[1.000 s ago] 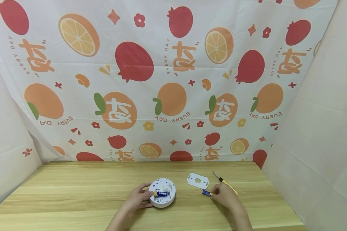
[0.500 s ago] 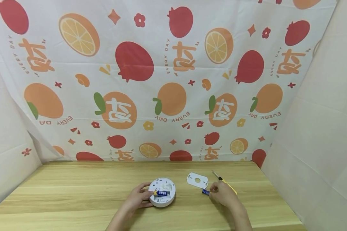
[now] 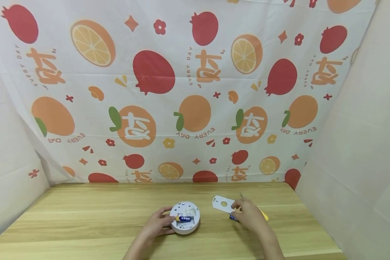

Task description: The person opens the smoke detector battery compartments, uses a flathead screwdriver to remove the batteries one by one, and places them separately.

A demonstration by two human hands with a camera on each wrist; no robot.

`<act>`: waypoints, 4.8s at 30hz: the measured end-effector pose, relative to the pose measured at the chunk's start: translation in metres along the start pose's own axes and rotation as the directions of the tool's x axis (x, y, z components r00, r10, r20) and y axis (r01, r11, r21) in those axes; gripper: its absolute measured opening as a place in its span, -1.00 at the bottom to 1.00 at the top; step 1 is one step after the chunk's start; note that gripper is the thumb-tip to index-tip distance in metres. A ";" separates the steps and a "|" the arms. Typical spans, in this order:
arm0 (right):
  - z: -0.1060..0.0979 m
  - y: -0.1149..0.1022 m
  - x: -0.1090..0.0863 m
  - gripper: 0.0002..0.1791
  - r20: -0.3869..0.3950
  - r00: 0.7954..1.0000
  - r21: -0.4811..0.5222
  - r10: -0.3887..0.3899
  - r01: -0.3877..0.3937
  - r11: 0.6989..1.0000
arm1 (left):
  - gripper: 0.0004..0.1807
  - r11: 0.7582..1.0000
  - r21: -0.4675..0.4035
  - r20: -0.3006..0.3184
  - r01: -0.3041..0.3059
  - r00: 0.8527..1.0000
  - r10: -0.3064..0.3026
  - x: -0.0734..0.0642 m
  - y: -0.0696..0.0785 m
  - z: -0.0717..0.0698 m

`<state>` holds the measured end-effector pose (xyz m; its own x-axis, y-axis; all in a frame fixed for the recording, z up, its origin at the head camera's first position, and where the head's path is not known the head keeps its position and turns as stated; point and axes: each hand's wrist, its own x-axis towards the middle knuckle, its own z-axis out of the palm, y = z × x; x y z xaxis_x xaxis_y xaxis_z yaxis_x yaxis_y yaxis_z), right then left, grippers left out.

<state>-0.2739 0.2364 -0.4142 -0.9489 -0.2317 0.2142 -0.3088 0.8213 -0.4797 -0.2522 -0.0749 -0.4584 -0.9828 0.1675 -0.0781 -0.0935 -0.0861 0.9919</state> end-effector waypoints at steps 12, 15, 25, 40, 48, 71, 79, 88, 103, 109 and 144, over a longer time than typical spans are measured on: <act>-0.001 -0.034 0.014 -0.88 0.029 0.972 -0.059 -0.232 0.234 0.971 | -0.50 1.000 -0.011 -0.015 -0.003 1.000 0.003 -0.001 0.003 0.002; 0.002 -0.044 0.019 -0.88 0.071 0.955 -0.097 -0.288 0.293 0.951 | -0.50 1.000 -0.012 -0.016 -0.003 1.000 0.003 -0.001 0.002 0.002; 0.015 -0.076 0.030 -0.88 0.197 0.896 -0.173 -0.399 0.432 0.885 | -0.51 1.000 -0.020 -0.009 -0.014 1.000 0.014 -0.002 -0.001 0.002; 0.043 -0.107 0.034 -0.91 0.246 0.801 -0.220 -0.546 0.595 0.773 | -0.51 0.999 -0.028 0.006 -0.026 1.000 0.026 -0.003 0.000 0.001; 0.055 -0.115 0.035 -0.85 0.247 0.792 -0.284 -0.559 0.610 0.739 | -0.52 1.000 -0.015 0.014 -0.010 1.000 0.010 -0.004 0.002 0.001; 0.074 -0.124 0.037 -0.86 0.202 0.765 -0.417 -0.612 0.632 0.653 | -0.53 1.000 0.012 0.029 0.002 1.000 -0.003 -0.006 0.003 0.001; 0.067 -0.125 0.038 -0.88 0.213 0.786 -0.371 -0.580 0.614 0.697 | -0.53 1.000 0.008 0.027 0.000 1.000 0.000 -0.004 0.003 0.001; 0.049 -0.123 0.037 -0.87 0.232 0.834 -0.346 -0.501 0.552 0.759 | -0.52 1.000 0.001 0.016 -0.005 1.000 0.005 -0.003 0.001 0.001; 0.033 -0.108 0.032 -0.87 0.210 0.859 -0.326 -0.466 0.511 0.795 | -0.52 1.000 -0.003 -0.005 0.006 1.000 -0.006 -0.003 0.003 0.002; 0.034 -0.099 0.031 -0.88 0.212 0.858 -0.350 -0.469 0.514 0.783 | -0.52 1.000 -0.003 -0.006 0.006 1.000 -0.006 -0.004 0.004 0.002; 0.020 -0.081 0.025 -0.87 0.131 0.887 -0.354 -0.443 0.459 0.815 | -0.51 1.000 -0.007 -0.013 0.021 1.000 -0.021 -0.003 0.003 0.003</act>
<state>-0.2739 0.1534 -0.3865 -0.7133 -0.6376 0.2910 -0.6644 0.7473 0.0090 -0.2492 -0.0730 -0.4551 -0.9826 0.1564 -0.0999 -0.1147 -0.0892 0.9894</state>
